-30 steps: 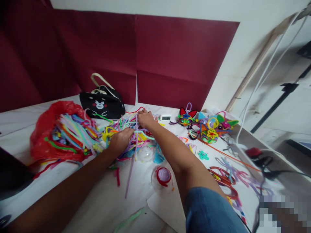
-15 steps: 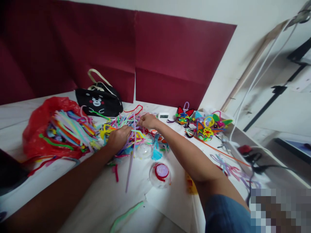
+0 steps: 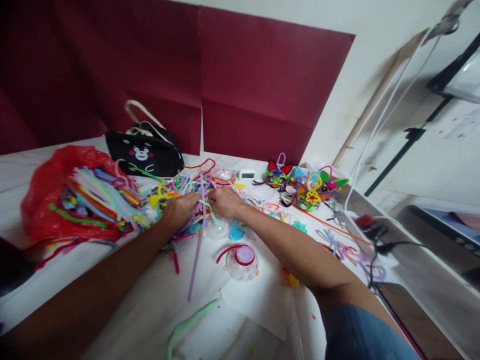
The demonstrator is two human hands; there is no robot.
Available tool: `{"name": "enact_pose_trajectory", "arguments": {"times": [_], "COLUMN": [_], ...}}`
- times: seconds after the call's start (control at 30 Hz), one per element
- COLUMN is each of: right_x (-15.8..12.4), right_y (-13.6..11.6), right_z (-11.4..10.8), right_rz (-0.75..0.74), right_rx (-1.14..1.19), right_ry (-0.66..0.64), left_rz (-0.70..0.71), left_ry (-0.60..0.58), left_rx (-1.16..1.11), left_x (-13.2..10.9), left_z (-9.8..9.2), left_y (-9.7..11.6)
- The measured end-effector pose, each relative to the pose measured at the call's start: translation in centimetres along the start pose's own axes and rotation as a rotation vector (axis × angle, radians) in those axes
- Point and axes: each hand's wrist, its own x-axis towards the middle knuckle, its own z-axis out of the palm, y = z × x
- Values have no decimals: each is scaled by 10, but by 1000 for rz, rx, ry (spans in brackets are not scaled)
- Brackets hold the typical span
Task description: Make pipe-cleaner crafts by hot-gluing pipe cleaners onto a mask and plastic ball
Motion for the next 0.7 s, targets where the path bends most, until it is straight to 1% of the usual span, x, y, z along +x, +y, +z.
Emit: {"name": "enact_pose_trajectory", "arguments": {"times": [0.2,0.27,0.33,0.4,0.47,0.53,0.63,0.7], "right_x": [-15,-14,-8,7,29,55,92,111], "right_y": [-11,-8,0,11,21,28,30,29], "right_z": [5,6,3,-2,-5,-3,12,24], "right_rz": [1,-2,-2,12,45,70,61,71], "right_rx": [-68,-71,-66,-70,-104,-153,-218,-259], "right_ry": [-9,-21,-43,-50,-13,28,25,4], "left_rz": [34,38,38,44,53,60,59,61], "left_ry": [2,-1,-3,-4,-3,-4,-12,-23], "left_rx": [-18,-22,-27,-36,-43,-46,-38,-31], "left_x": [-1,-1,-1,-1,-1,-2,-2,-2], "left_z": [5,8,11,12,13,13,13,14], "left_y": [3,2,1,0,-1,-1,-1,-1]}}
